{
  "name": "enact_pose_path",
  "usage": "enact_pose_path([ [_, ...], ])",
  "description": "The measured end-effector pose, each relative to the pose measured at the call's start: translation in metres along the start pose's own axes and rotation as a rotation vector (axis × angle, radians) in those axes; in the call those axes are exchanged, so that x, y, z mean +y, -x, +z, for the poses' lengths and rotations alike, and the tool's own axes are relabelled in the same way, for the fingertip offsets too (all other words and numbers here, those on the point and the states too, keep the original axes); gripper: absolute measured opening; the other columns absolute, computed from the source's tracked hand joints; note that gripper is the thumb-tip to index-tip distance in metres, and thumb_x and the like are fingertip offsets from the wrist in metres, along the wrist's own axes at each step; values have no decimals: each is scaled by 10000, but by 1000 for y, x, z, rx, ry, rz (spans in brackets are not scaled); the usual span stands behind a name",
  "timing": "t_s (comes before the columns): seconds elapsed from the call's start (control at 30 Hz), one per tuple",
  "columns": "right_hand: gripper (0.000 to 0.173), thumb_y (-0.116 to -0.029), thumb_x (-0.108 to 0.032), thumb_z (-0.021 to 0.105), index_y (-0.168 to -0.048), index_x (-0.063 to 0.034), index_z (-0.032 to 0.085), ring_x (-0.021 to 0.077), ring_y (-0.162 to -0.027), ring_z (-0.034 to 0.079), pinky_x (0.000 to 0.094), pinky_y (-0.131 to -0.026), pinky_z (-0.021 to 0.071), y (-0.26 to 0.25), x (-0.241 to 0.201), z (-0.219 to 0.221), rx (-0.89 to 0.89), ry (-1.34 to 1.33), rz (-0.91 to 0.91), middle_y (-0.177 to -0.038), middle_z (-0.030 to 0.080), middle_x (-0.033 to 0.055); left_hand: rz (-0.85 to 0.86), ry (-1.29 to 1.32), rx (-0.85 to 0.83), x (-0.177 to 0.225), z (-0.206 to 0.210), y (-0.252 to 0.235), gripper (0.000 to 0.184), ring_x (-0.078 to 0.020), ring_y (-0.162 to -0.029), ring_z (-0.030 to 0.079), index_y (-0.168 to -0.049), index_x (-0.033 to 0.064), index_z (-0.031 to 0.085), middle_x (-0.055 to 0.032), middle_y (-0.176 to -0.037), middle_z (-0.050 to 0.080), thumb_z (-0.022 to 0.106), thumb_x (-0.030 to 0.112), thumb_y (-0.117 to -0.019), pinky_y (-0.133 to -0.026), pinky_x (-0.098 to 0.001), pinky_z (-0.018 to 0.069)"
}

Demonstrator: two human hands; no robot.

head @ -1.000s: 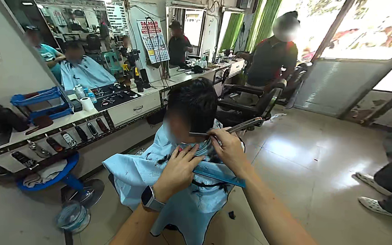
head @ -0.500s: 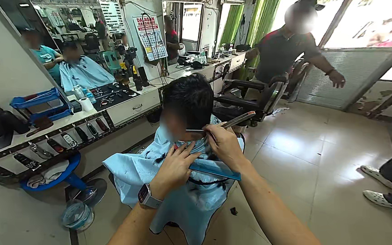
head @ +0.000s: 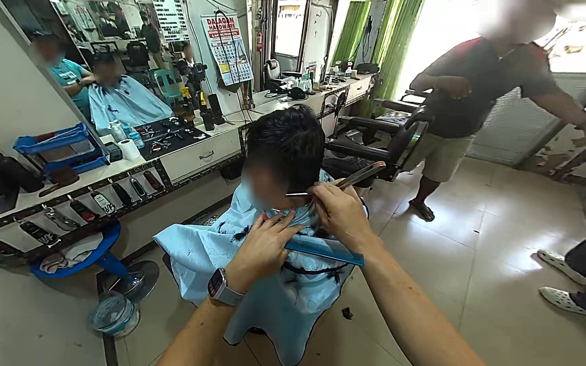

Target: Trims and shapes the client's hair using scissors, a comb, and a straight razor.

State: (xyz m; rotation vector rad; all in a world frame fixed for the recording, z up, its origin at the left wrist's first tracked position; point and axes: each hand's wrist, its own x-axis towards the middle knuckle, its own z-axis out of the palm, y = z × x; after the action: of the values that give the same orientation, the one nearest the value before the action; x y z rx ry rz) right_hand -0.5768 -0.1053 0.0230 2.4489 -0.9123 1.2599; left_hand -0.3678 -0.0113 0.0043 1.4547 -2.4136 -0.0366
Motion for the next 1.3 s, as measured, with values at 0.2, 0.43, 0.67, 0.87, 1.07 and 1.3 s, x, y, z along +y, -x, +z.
enact_pose_path([
  [0.2,182,-1004,-115,565,-1068,-99,735,274,-1059,688,499,-917,517,-1,0,0,-29,19,-32,-1107,732,91,9,37,21,-2,1,0,451,-241,-1493,392,-1449,249,585,6,-1615,433,519,195,-1006,-1199,-590,284],
  [0.43,176,-1006,-122,561,-1043,-112,733,263,-1053,682,503,-944,504,1,-2,1,-56,46,-35,-1102,726,76,33,78,26,-9,0,0,426,-230,-1493,393,-1443,239,590,14,-1611,440,482,234,-1031,-1200,-584,278],
  [0.67,192,-1003,-114,558,-1064,-114,740,270,-1084,685,511,-922,514,4,-4,4,-42,64,3,-1143,727,83,46,126,1,-15,-3,-1,438,-226,-1498,384,-1451,243,584,24,-1614,435,484,233,-1025,-1198,-596,272],
  [0.87,197,-1005,-117,567,-1076,-118,750,272,-1148,666,513,-944,511,6,-13,4,-4,91,60,-1191,722,85,104,169,-9,-26,-3,-1,435,-219,-1496,387,-1456,234,579,25,-1617,431,498,240,-1029,-1199,-597,272],
  [1.07,187,-1003,-120,561,-1047,-121,744,242,-1123,671,486,-951,511,7,-18,5,-40,126,61,-1163,725,58,104,236,-60,-32,-6,-2,449,-228,-1517,348,-1473,240,563,30,-1632,405,480,249,-1032,-1203,-626,240],
  [1.3,196,-998,-121,563,-1052,-137,750,228,-1118,676,487,-949,519,13,-24,13,-76,170,105,-1172,727,46,119,290,-50,-38,-4,-3,452,-233,-1517,348,-1458,235,581,31,-1628,412,487,226,-1017,-1199,-621,242],
])
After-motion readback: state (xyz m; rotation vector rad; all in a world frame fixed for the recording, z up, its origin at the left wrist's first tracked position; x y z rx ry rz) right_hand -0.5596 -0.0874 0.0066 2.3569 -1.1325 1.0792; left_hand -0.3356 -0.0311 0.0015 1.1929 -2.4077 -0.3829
